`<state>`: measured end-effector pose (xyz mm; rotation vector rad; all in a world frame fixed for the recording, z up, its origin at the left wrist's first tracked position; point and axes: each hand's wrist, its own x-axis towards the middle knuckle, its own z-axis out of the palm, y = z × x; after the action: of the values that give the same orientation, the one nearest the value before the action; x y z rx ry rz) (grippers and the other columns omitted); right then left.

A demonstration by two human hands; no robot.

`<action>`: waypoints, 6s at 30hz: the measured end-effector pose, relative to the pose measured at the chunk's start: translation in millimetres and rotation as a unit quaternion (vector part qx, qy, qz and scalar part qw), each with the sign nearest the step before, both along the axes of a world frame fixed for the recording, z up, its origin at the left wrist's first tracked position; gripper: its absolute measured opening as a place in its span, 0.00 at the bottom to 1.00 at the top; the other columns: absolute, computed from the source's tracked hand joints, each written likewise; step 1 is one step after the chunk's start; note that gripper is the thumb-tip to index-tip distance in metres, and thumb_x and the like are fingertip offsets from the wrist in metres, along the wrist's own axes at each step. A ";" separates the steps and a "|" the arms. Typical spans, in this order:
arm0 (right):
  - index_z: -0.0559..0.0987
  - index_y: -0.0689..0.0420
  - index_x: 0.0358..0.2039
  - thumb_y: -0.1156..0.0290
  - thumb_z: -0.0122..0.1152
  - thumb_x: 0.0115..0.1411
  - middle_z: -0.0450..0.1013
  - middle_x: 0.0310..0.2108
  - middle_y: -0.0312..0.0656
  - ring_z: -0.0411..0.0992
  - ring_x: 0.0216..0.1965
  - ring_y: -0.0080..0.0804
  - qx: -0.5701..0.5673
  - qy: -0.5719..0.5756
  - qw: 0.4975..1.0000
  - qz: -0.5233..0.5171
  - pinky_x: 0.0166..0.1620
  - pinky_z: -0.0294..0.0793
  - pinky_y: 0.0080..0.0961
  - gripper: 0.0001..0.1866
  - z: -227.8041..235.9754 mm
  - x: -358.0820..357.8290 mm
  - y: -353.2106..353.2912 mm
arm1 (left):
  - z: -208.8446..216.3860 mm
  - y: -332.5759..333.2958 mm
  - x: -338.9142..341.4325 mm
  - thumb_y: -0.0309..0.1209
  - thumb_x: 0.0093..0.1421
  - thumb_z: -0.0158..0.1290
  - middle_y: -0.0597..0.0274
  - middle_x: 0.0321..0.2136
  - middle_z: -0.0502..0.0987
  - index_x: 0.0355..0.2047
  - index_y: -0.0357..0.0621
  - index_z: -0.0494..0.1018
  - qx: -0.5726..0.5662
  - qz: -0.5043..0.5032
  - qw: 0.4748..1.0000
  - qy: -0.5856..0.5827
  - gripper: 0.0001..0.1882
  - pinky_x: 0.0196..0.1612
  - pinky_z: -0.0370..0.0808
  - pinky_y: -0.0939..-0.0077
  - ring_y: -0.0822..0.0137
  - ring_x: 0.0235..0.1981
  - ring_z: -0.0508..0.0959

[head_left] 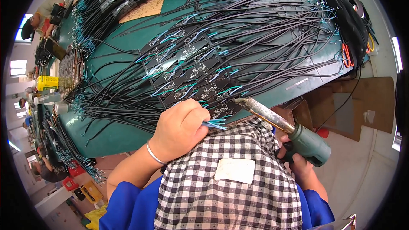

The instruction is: The person solders wires onto a panel of circuit boards using a soldering iron, then sets down the iron and arranges the wires by hand.

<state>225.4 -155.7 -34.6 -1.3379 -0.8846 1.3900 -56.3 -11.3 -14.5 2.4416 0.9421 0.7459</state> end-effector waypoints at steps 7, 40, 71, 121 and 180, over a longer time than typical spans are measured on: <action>0.73 0.66 0.40 0.60 0.64 0.49 0.75 0.24 0.42 0.73 0.25 0.28 0.010 0.016 1.000 0.016 0.33 0.72 0.22 0.24 4.7 2.1 1.0 | 4.2 0.1 -2.9 0.17 0.38 0.60 0.60 0.22 0.70 0.25 0.43 0.67 0.010 -0.005 0.999 0.042 0.15 0.21 0.70 0.71 0.60 0.19 0.72; 0.79 0.56 0.37 0.64 0.61 0.44 0.76 0.38 0.42 0.75 0.39 0.41 0.095 -0.350 0.929 0.079 0.40 0.74 0.29 0.18 -12.7 3.8 -7.4 | -4.1 0.7 4.2 0.23 0.44 0.57 0.66 0.19 0.62 0.36 0.43 0.77 0.072 -0.006 0.996 0.042 0.15 0.17 0.64 0.73 0.68 0.17 0.67; 0.79 0.54 0.36 0.66 0.61 0.45 0.75 0.38 0.42 0.74 0.37 0.42 0.042 -0.366 0.925 0.097 0.40 0.73 0.32 0.15 -16.7 10.5 -15.8 | -3.3 6.9 6.5 0.23 0.37 0.60 0.65 0.22 0.65 0.33 0.45 0.76 0.017 0.002 0.998 0.053 0.18 0.22 0.69 0.72 0.66 0.21 0.71; 0.78 0.57 0.40 0.66 0.64 0.44 0.75 0.41 0.42 0.72 0.44 0.41 0.129 -0.287 0.948 0.051 0.47 0.70 0.31 0.20 -21.2 18.1 -14.1 | -19.0 0.1 19.4 0.19 0.37 0.57 0.62 0.26 0.70 0.35 0.44 0.77 0.110 -0.057 0.992 0.022 0.20 0.20 0.68 0.73 0.64 0.21 0.71; 0.80 0.56 0.35 0.76 0.64 0.43 0.76 0.37 0.42 0.73 0.40 0.43 0.034 -0.313 0.934 0.171 0.44 0.73 0.32 0.15 48.0 25.5 89.9 | 9.3 58.9 11.9 0.26 0.48 0.56 0.66 0.22 0.69 0.34 0.41 0.76 0.098 -0.013 0.992 0.079 0.11 0.20 0.69 0.76 0.69 0.19 0.72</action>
<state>250.8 -65.8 13.4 -1.6609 -1.6383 1.1709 -44.4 47.6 -5.3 2.7122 0.9302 0.6717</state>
